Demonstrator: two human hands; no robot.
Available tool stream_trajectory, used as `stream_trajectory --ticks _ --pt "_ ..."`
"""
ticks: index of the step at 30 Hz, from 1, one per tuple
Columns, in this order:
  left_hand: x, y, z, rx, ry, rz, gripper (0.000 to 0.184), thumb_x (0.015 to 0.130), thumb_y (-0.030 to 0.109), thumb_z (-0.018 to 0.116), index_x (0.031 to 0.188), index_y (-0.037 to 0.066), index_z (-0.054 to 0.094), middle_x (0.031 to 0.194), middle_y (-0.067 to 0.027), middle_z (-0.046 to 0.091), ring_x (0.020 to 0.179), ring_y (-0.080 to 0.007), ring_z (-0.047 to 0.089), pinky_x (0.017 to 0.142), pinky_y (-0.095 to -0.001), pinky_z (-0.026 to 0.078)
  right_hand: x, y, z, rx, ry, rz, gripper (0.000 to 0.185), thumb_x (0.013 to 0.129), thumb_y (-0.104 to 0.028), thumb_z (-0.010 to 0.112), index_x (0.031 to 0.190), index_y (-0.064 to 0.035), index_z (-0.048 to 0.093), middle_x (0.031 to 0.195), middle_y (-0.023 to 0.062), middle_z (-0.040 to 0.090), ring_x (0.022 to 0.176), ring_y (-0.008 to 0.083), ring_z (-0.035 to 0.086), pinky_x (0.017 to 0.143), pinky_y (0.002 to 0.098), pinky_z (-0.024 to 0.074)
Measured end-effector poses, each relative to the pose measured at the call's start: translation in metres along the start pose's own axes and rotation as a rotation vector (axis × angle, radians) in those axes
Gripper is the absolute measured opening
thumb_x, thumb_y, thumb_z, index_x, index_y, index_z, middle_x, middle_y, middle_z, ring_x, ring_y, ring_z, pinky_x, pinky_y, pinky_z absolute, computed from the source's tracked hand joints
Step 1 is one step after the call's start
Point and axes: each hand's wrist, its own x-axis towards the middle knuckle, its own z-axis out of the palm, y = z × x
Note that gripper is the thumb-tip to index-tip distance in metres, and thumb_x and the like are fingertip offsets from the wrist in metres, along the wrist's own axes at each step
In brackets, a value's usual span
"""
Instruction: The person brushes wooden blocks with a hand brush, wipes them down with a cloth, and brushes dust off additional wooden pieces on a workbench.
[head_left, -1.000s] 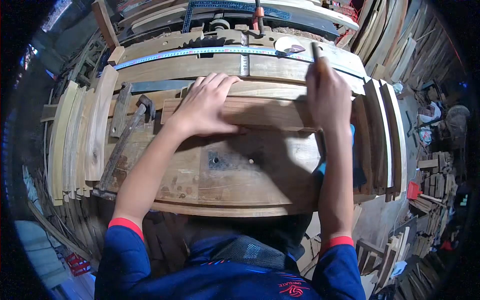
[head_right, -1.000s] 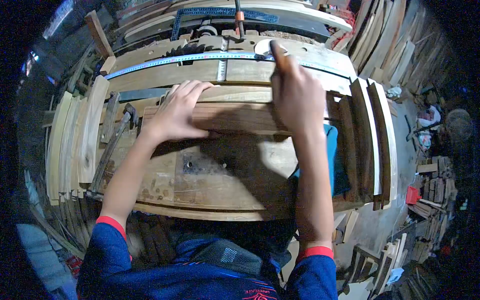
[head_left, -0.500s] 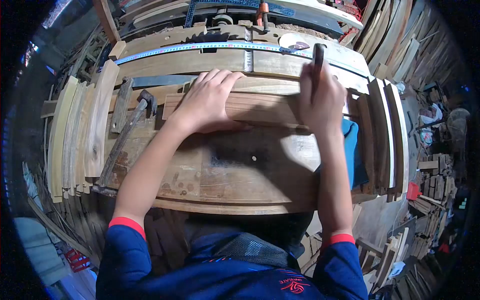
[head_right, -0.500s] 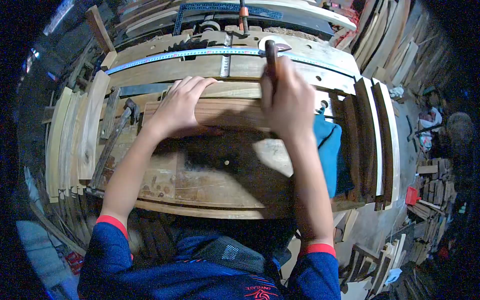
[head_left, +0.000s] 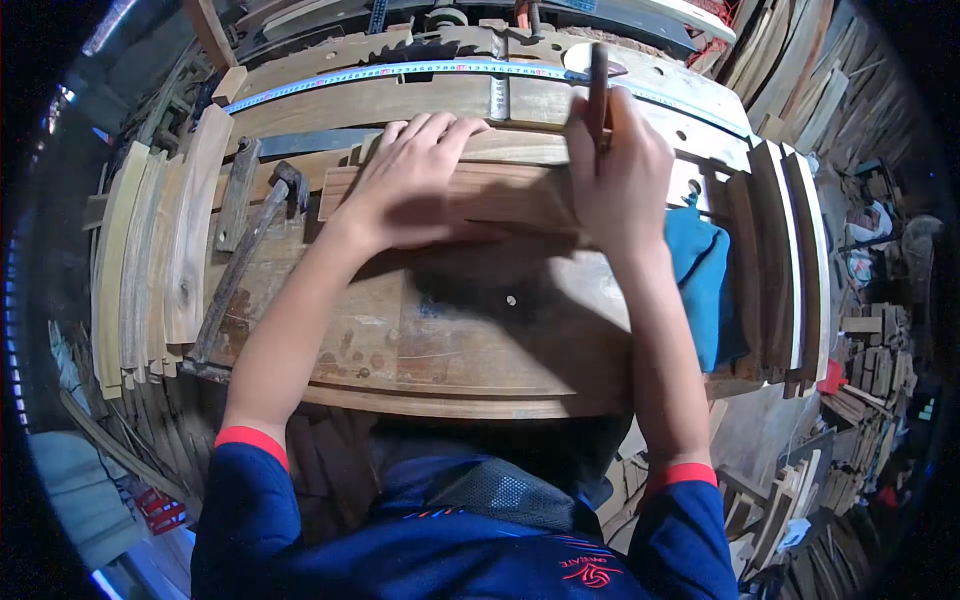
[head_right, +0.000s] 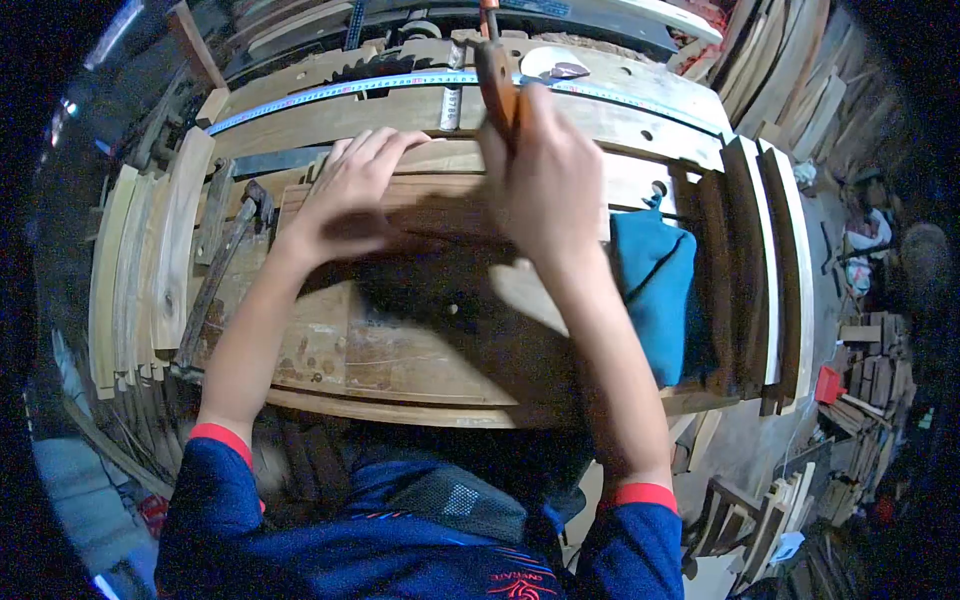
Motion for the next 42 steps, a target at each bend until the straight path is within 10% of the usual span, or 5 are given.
stream_trajectory --ticks 19,26,31,37,42 --pt "0.002 -0.013 0.017 0.070 0.056 0.051 0.102 0.067 0.051 0.090 0.149 0.008 0.050 0.137 -0.0189 0.059 0.131 -0.0373 0.054 0.114 -0.0484 0.039 -0.012 -0.033 0.024 0.410 0.009 -0.072 0.013 0.101 -0.012 0.064 0.099 0.0008 0.067 0.080 0.0195 0.069 0.074 0.0354 0.071 0.068 0.0409 0.0549" --pt "-0.001 -0.013 0.018 0.053 0.074 0.061 0.111 0.064 0.060 0.091 0.151 0.007 0.048 0.137 -0.0202 0.058 0.131 -0.0385 0.053 0.114 -0.0466 0.038 0.002 0.012 -0.012 -0.153 0.089 0.004 0.015 0.097 -0.012 0.065 0.104 -0.0025 0.056 0.077 0.0218 0.066 0.069 0.0427 0.067 0.061 0.0495 0.0532" --pt "0.001 -0.025 0.020 0.094 0.037 0.141 0.115 0.064 0.055 0.094 0.155 0.006 0.043 0.140 -0.0220 0.056 0.133 -0.0393 0.053 0.117 -0.0477 0.037 -0.010 -0.022 0.019 0.346 0.011 -0.102 0.020 0.094 -0.014 0.078 0.097 -0.0010 0.062 0.065 0.0075 0.062 0.053 0.0122 0.056 0.053 0.0285 0.0440" --pt "0.011 -0.019 -0.017 -0.770 0.086 0.414 0.109 0.082 0.045 0.083 0.163 0.003 0.024 0.163 -0.0230 0.034 0.150 -0.0344 0.037 0.125 -0.0468 0.031 -0.015 -0.021 0.022 0.568 -0.206 0.040 0.026 0.087 -0.012 0.080 0.107 -0.0020 0.067 0.077 0.0121 0.066 0.066 0.0212 0.068 0.061 0.0338 0.0527" --pt "0.022 0.011 0.000 -1.133 0.367 0.087 0.038 0.109 0.029 0.050 0.135 0.001 0.051 0.124 -0.0168 0.069 0.122 -0.0235 0.064 0.110 -0.0379 0.047 -0.019 -0.023 0.034 0.749 -0.154 -0.079 0.034 0.086 -0.012 0.080 0.114 0.0026 0.068 0.102 0.0166 0.070 0.080 0.0241 0.072 0.067 0.0344 0.0579"
